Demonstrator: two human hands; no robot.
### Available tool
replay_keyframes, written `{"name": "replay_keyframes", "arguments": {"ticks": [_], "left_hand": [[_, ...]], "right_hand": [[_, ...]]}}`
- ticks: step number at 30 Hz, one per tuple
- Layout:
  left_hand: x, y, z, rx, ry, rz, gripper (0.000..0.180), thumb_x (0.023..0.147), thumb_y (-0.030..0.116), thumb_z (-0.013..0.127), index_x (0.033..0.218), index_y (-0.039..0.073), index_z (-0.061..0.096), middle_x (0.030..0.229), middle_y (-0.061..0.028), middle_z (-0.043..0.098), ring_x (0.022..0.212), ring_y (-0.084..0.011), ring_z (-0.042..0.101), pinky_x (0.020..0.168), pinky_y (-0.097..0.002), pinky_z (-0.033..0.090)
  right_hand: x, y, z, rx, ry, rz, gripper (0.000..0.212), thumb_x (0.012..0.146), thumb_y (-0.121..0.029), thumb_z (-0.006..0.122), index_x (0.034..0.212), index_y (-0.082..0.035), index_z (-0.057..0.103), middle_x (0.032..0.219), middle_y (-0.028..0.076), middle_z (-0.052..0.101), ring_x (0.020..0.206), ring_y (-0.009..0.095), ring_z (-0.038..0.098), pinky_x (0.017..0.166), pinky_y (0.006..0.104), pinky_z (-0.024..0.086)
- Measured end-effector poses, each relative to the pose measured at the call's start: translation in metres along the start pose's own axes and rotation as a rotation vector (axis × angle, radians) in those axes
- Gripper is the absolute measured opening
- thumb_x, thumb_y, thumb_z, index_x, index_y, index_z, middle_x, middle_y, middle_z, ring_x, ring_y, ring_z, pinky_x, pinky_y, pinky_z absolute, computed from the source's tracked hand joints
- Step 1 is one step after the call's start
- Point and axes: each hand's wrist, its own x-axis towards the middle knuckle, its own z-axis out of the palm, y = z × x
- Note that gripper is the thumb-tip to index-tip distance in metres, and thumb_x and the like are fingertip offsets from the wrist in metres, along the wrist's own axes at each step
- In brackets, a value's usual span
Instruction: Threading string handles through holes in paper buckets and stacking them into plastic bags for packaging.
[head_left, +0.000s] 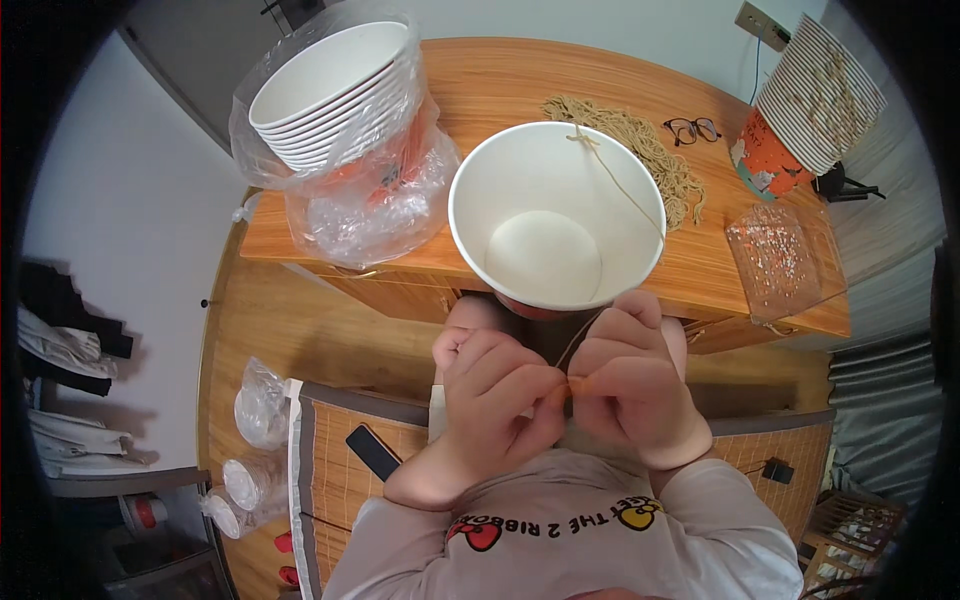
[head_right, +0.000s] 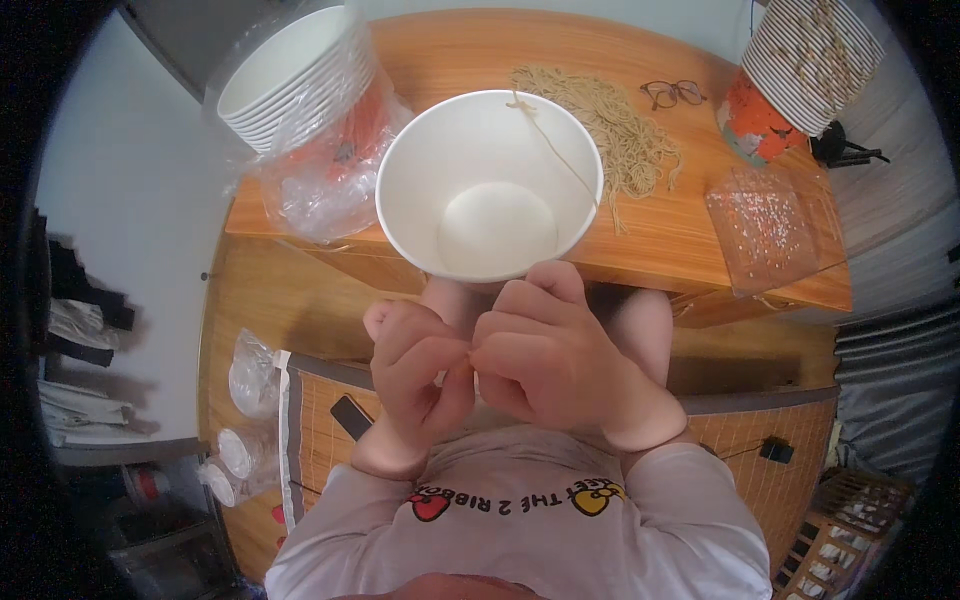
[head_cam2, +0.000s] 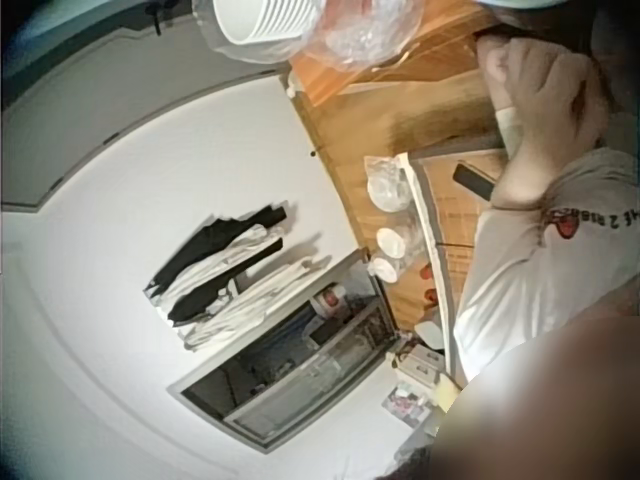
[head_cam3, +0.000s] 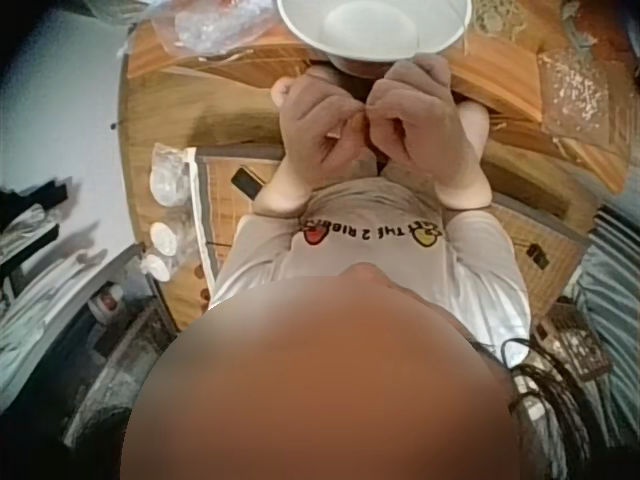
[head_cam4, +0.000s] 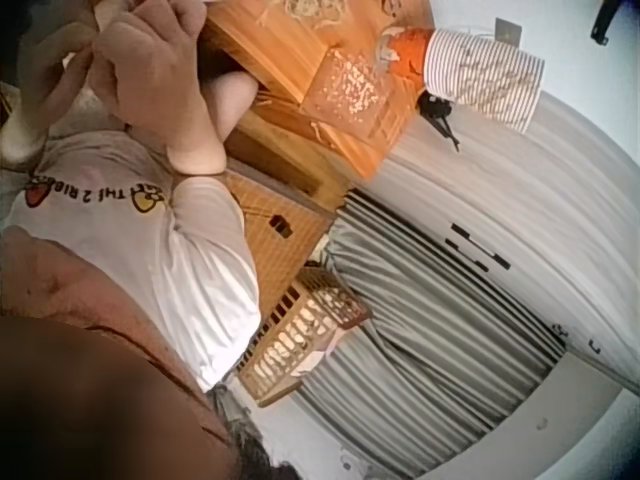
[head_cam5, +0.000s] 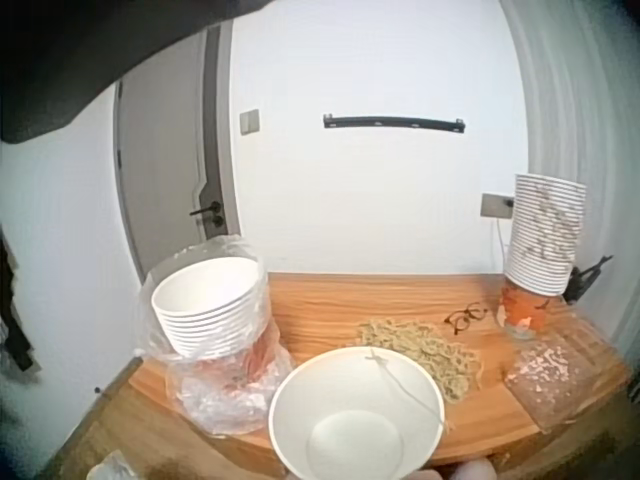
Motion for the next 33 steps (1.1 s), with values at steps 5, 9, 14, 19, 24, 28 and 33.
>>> {"name": "replay_keyframes", "arguments": {"ticks": [5, 9, 14, 19, 24, 28, 33], "left_hand": [[0.003, 0.000, 0.001, 0.008, -0.006, 0.035, 0.013, 0.065, 0.006, 0.066, 0.076, 0.011, 0.061, 0.072, 0.0006, 0.056, 0.068, -0.0197, 0.053, 0.074, -0.0350, 0.030], [0.004, -0.007, 0.000, 0.057, 0.016, 0.011, 0.008, 0.068, 0.005, 0.064, 0.073, 0.009, 0.059, 0.070, -0.0032, 0.055, 0.066, -0.0221, 0.052, 0.072, -0.0353, 0.032], [0.005, -0.019, 0.007, 0.166, 0.043, -0.111, 0.009, 0.070, 0.004, 0.065, 0.073, 0.010, 0.059, 0.068, -0.0014, 0.054, 0.066, -0.0213, 0.051, 0.071, -0.0346, 0.032], [0.006, -0.020, 0.011, 0.157, 0.046, -0.129, 0.011, 0.071, 0.005, 0.067, 0.074, 0.012, 0.060, 0.067, 0.0006, 0.052, 0.066, -0.0201, 0.049, 0.071, -0.0341, 0.030], [0.008, -0.016, 0.006, -0.041, 0.015, -0.115, 0.008, 0.073, 0.004, 0.064, 0.075, 0.010, 0.060, 0.067, -0.0013, 0.052, 0.067, -0.0218, 0.049, 0.071, -0.0347, 0.031], [0.006, -0.013, -0.001, -0.135, -0.058, -0.119, 0.004, 0.076, 0.004, 0.062, 0.076, 0.008, 0.060, 0.069, -0.0034, 0.052, 0.067, -0.0234, 0.049, 0.071, -0.0351, 0.031], [0.005, -0.012, -0.001, -0.143, -0.136, -0.124, 0.002, 0.079, 0.007, 0.060, 0.080, 0.006, 0.060, 0.073, -0.0072, 0.053, 0.068, -0.0264, 0.048, 0.069, -0.0365, 0.031]], "right_hand": [[-0.001, 0.001, 0.000, 0.020, 0.025, -0.003, 0.014, 0.066, -0.007, 0.069, 0.076, -0.014, 0.062, 0.068, -0.005, 0.052, 0.068, 0.015, 0.049, 0.075, 0.0333, 0.035], [0.000, -0.001, -0.001, -0.052, 0.093, 0.034, 0.010, 0.073, -0.012, 0.071, 0.076, -0.012, 0.062, 0.066, -0.005, 0.053, 0.067, 0.016, 0.049, 0.075, 0.0341, 0.035], [-0.009, 0.005, -0.004, -0.054, 0.245, 0.040, 0.017, 0.077, -0.020, 0.075, 0.080, -0.010, 0.062, 0.066, -0.002, 0.056, 0.067, 0.019, 0.050, 0.075, 0.0355, 0.034], [-0.009, 0.004, -0.006, -0.056, 0.243, 0.049, 0.019, 0.073, -0.018, 0.076, 0.084, -0.010, 0.063, 0.070, -0.002, 0.056, 0.069, 0.019, 0.051, 0.074, 0.0355, 0.034], [-0.005, 0.006, 0.001, -0.200, 0.220, -0.055, 0.026, 0.072, -0.011, 0.073, 0.098, -0.013, 0.066, 0.094, -0.002, 0.067, 0.078, 0.017, 0.053, 0.078, 0.0336, 0.036], [0.000, 0.001, 0.001, -0.144, 0.122, -0.024, 0.035, 0.075, -0.013, 0.072, 0.109, -0.017, 0.068, 0.113, -0.003, 0.069, 0.089, 0.015, 0.056, 0.081, 0.0313, 0.039], [-0.003, 0.003, -0.002, -0.118, 0.087, -0.011, 0.032, 0.073, -0.014, 0.075, 0.105, -0.017, 0.071, 0.100, -0.004, 0.070, 0.089, 0.015, 0.058, 0.080, 0.0303, 0.040]]}}
